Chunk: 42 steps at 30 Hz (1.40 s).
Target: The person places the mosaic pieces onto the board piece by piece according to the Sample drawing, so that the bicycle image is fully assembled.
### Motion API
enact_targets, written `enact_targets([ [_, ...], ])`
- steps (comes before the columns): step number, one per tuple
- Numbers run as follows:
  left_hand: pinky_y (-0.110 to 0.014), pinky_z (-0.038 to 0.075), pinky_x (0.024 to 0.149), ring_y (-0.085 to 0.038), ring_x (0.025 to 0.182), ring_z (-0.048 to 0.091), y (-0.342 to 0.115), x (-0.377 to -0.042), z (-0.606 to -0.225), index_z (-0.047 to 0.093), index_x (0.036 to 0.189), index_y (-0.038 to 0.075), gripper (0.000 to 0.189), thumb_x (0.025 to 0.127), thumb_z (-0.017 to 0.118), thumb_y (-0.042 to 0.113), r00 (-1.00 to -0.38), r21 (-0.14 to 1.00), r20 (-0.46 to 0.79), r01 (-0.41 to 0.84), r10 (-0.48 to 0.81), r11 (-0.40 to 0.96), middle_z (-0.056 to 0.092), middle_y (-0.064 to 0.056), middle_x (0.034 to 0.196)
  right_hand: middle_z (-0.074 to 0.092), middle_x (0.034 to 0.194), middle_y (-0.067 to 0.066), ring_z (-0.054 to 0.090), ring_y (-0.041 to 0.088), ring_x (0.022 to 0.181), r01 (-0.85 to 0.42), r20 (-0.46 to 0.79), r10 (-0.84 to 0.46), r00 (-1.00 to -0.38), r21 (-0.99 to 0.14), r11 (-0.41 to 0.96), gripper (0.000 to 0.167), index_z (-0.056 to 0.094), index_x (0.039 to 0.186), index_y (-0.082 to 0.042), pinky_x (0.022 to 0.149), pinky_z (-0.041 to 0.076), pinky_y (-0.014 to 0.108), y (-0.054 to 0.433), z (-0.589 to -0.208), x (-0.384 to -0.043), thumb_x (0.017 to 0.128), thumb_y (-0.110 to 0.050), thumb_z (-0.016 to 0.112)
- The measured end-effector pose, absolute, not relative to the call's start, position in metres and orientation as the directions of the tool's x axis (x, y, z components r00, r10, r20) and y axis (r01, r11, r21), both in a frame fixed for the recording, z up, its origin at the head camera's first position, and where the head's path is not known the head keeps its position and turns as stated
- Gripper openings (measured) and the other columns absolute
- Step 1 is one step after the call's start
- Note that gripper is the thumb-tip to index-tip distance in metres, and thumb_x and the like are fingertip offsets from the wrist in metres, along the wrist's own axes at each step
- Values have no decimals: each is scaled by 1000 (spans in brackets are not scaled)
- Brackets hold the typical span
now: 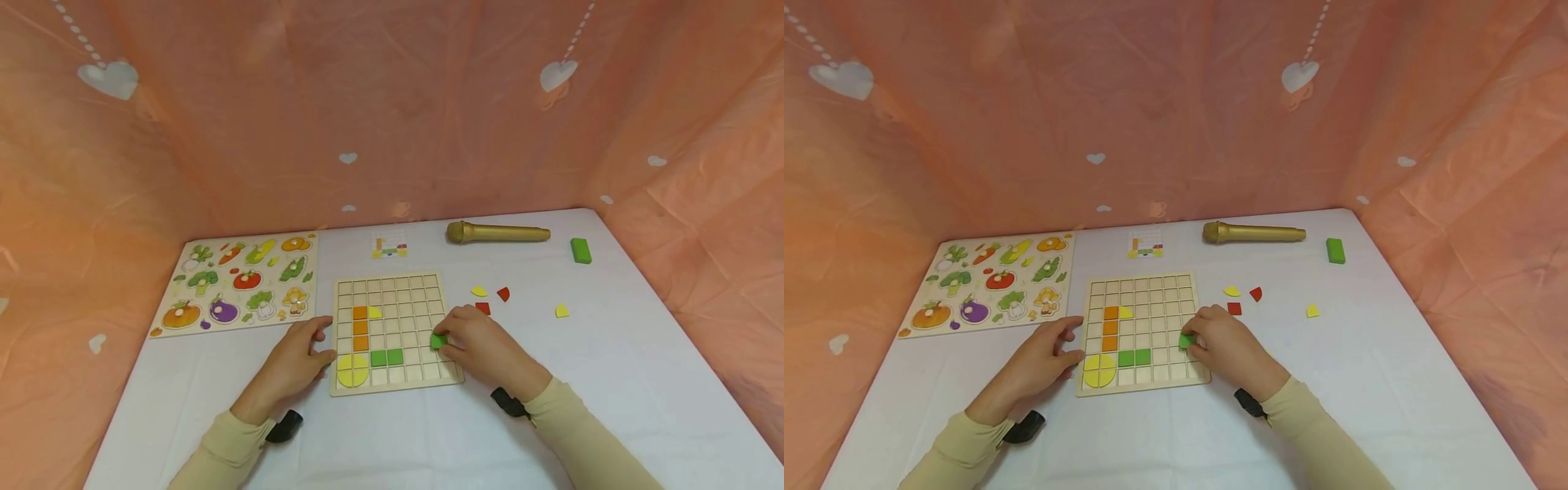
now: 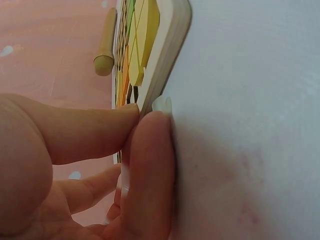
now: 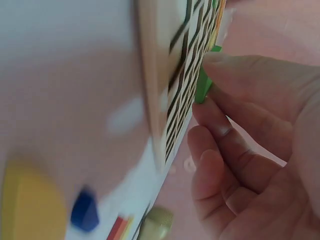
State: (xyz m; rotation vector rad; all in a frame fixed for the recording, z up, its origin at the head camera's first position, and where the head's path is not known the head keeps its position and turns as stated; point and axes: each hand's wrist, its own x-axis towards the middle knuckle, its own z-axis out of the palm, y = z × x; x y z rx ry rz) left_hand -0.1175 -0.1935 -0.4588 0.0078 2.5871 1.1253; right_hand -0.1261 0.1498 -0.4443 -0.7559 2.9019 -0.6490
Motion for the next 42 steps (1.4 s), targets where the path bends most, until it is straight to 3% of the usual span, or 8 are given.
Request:
enact_targets([
  [12,-26,56,65,-19,78,59,-193,-117,-458,49,160,9,66,100,77,11,-946,719,-297,-134,128,681,54,-12,123,70,103,-3,62,16,104,-585,112,-598,-793,-416,697,20,83,110,-11,87,59,29,120,-449,-122,91,-11,87],
  [25,-27,57,63,-19,75,60,-192,-118,-457,48,160,9,67,100,77,12,-942,721,-312,-151,123,677,54,-13,124,71,107,-4,62,14,105,-561,50,-601,-798,-425,710,21,82,114,-12,92,59,31,114,-450,-121,93,-15,85],
  [42,-27,55,63,-18,71,61,-193,-119,-455,48,160,8,67,100,77,11,-939,715,-318,-147,130,684,54,-13,123,71,106,-2,62,15,102,-577,66,-611,-789,-419,701,21,82,113,-10,90,59,32,115,-453,-123,92,-12,86],
])
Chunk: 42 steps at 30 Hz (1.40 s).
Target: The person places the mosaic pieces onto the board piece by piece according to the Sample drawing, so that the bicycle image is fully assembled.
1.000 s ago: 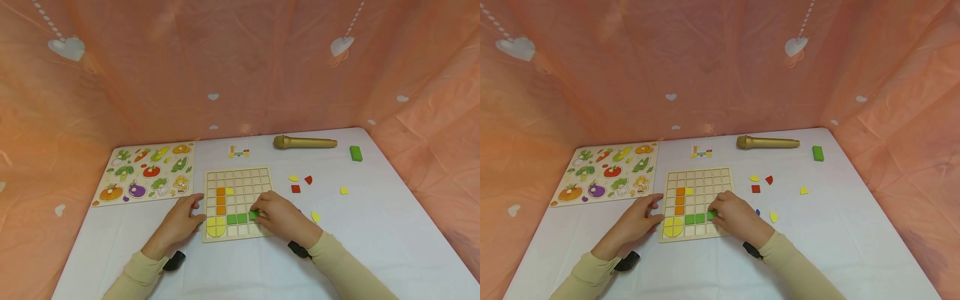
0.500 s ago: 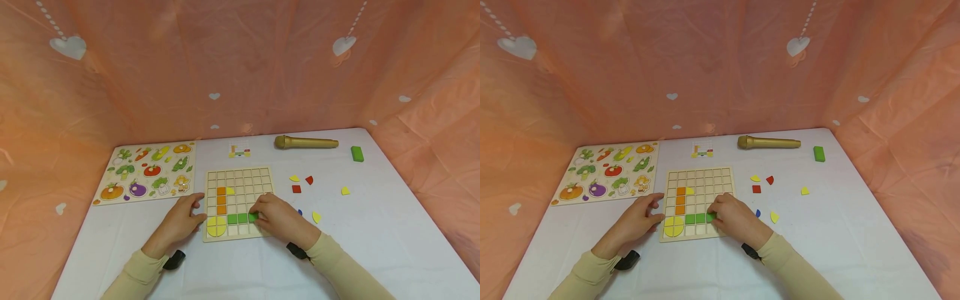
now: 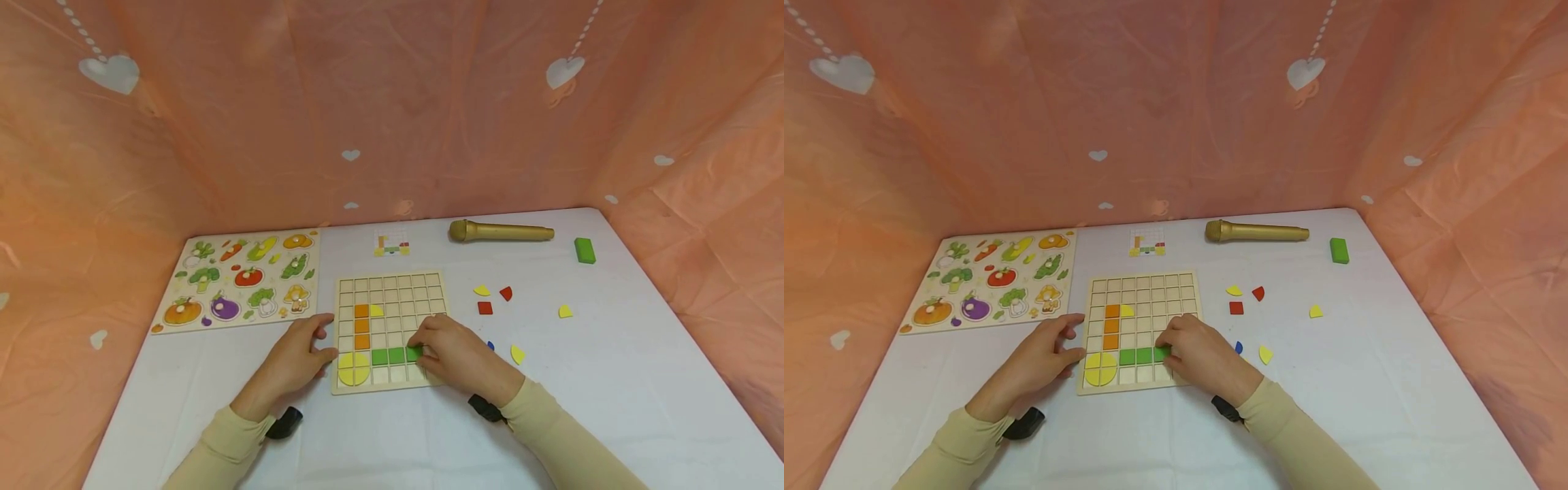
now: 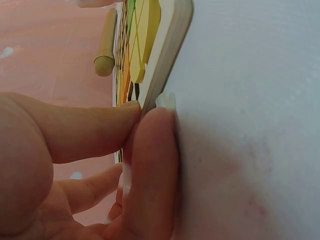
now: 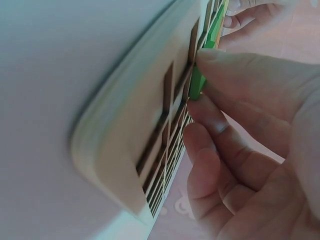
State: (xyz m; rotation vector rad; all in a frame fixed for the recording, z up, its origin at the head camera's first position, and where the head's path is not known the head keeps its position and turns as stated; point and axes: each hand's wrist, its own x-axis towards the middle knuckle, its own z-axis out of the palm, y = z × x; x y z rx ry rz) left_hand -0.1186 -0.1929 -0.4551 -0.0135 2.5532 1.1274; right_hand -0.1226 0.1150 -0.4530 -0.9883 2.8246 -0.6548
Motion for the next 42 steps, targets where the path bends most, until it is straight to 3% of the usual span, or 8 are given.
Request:
enact_targets([
  [29,-28,55,63,-18,70,61,-187,-124,-452,48,160,7,66,100,76,12,-935,709,-321,-133,149,693,55,-13,123,71,107,-3,62,15,106,-556,64,-588,-806,-422,716,20,82,113,-10,91,58,32,120,-449,-124,94,-16,83],
  [38,-27,53,63,-17,70,61,-195,-119,-455,49,159,8,66,99,77,12,-939,699,-316,-132,137,703,55,-13,123,75,113,1,65,20,111,-418,42,-449,-892,-453,788,24,81,116,-9,98,59,40,148,-439,-147,97,-24,80],
  [42,-27,54,63,-18,71,61,-193,-118,-456,49,159,7,66,99,77,12,-940,708,-310,-127,145,695,55,-13,123,75,111,5,65,23,105,-285,9,-318,-948,-469,836,28,81,118,-6,95,59,44,177,-433,-158,98,-26,78],
])
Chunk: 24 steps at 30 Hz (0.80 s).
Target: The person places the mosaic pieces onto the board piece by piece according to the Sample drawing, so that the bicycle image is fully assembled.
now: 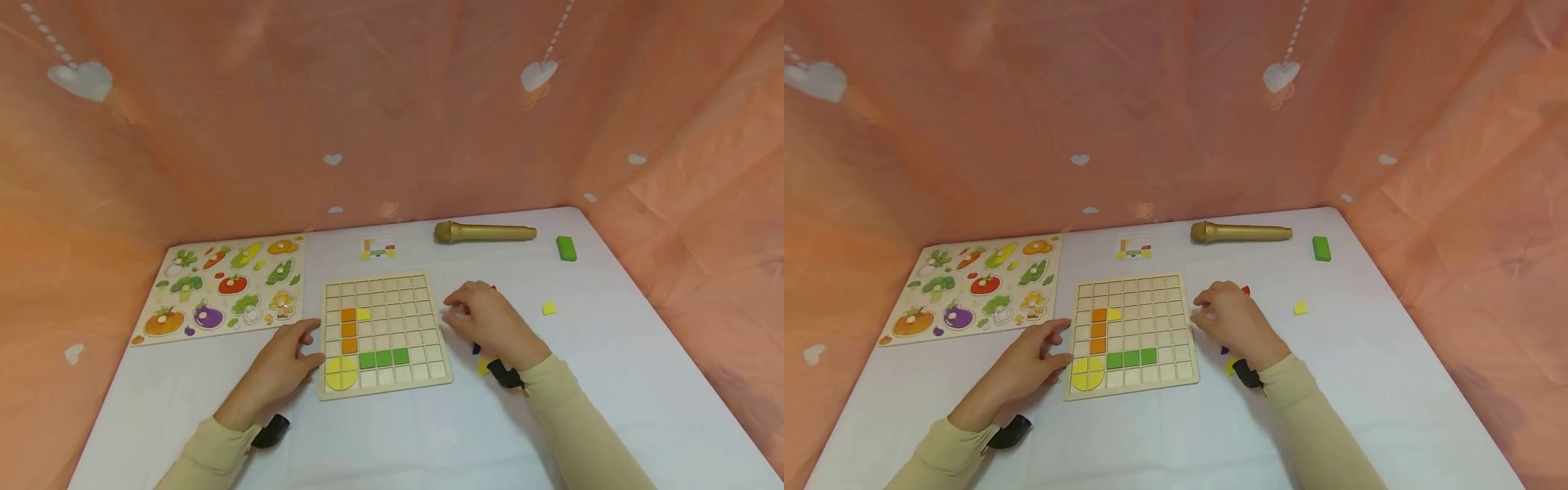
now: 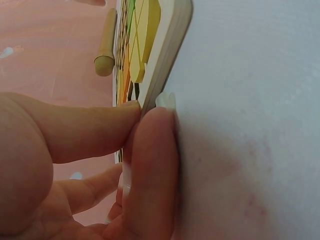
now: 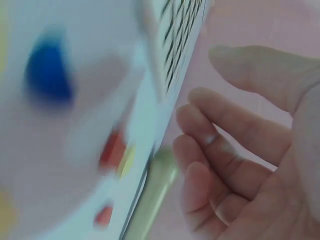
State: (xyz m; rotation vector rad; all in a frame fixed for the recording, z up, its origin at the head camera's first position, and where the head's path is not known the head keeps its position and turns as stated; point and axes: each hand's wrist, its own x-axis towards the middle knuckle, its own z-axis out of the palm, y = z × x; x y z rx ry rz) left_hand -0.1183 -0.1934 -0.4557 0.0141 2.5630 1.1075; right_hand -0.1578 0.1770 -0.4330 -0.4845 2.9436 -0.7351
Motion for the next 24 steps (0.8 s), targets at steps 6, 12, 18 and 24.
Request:
enact_targets([
  [6,-28,54,62,-18,73,60,-193,-119,-454,48,160,8,67,100,77,13,-933,711,-328,-143,145,688,54,-13,124,75,117,12,66,33,115,-105,-53,-146,-988,-467,878,29,80,120,-6,105,55,56,222,-434,-163,100,-26,74],
  [12,-27,56,62,-18,72,60,-194,-117,-455,48,160,8,67,99,77,12,-934,706,-330,-151,133,692,54,-13,124,75,117,18,66,38,114,-50,-53,-82,-995,-450,892,26,80,115,-3,106,53,59,249,-436,-164,99,-23,73],
  [18,-28,56,61,-19,71,60,-195,-115,-455,48,159,7,67,99,77,10,-934,716,-334,-163,129,679,53,-13,123,74,121,19,65,39,118,0,-118,-62,-991,-463,886,29,78,117,-3,109,53,60,252,-437,-169,100,-26,73],
  [24,-28,56,60,-18,72,58,-193,-117,-455,49,158,7,66,99,77,10,-937,725,-320,-150,137,672,53,-13,123,74,124,19,63,38,118,35,-162,-47,-986,-468,883,34,77,122,-2,109,54,60,248,-437,-177,101,-29,73],
])
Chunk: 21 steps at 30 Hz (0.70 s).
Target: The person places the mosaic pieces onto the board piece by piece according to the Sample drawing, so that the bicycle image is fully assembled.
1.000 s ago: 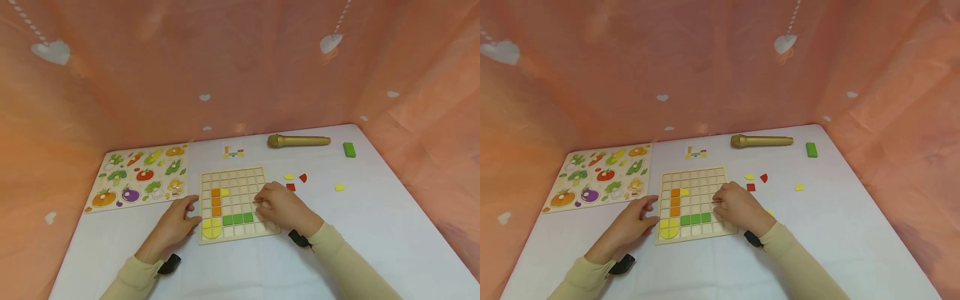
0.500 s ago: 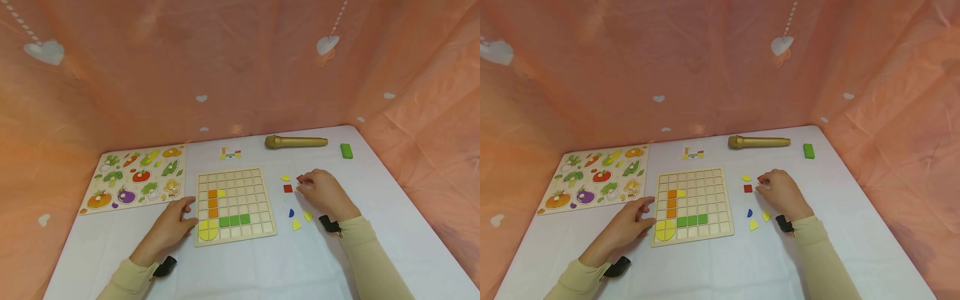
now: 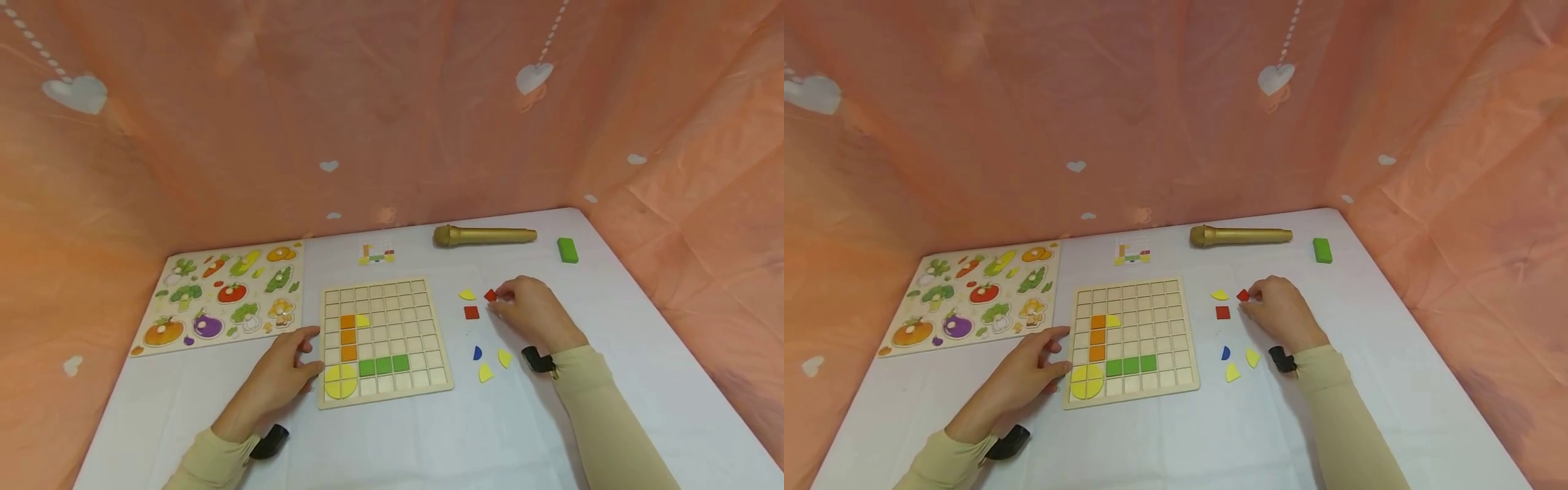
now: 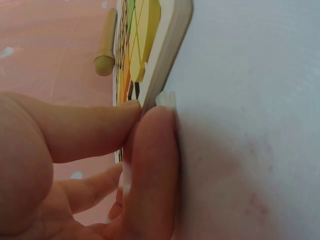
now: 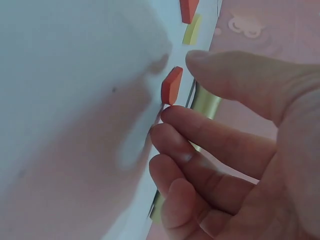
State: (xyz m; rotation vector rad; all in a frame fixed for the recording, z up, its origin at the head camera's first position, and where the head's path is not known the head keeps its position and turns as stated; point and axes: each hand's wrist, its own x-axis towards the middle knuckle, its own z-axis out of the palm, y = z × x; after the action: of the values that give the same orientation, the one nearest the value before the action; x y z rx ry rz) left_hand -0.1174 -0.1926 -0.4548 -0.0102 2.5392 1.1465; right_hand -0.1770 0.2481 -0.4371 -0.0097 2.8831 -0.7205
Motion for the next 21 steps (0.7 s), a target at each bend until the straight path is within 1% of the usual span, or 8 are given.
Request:
enact_targets([
  [3,-28,57,60,-19,73,58,-192,-117,-455,50,158,7,66,99,77,10,-939,731,-316,-149,137,666,53,-13,123,73,124,19,63,37,118,27,-167,-57,-984,-465,885,34,77,122,-2,108,54,60,244,-437,-181,101,-29,74],
  [9,-28,57,60,-18,73,58,-191,-116,-454,50,158,7,66,99,78,11,-938,729,-323,-159,130,666,54,-14,124,73,117,17,63,35,110,3,-149,-72,-986,-449,893,30,78,119,-2,104,55,57,237,-437,-185,99,-24,77],
  [12,-28,56,60,-18,73,58,-191,-116,-454,50,158,7,66,99,78,10,-939,732,-317,-153,133,664,54,-14,123,74,116,17,64,35,110,-12,-137,-82,-987,-449,894,29,78,119,-2,104,56,57,234,-437,-186,99,-22,78],
  [21,-27,55,59,-19,68,60,-193,-117,-454,50,158,7,65,99,77,8,-939,729,-313,-143,140,670,54,-13,121,74,117,17,65,35,110,-24,-124,-90,-988,-453,891,20,79,116,-2,104,56,56,230,-442,-185,100,-12,73],
])
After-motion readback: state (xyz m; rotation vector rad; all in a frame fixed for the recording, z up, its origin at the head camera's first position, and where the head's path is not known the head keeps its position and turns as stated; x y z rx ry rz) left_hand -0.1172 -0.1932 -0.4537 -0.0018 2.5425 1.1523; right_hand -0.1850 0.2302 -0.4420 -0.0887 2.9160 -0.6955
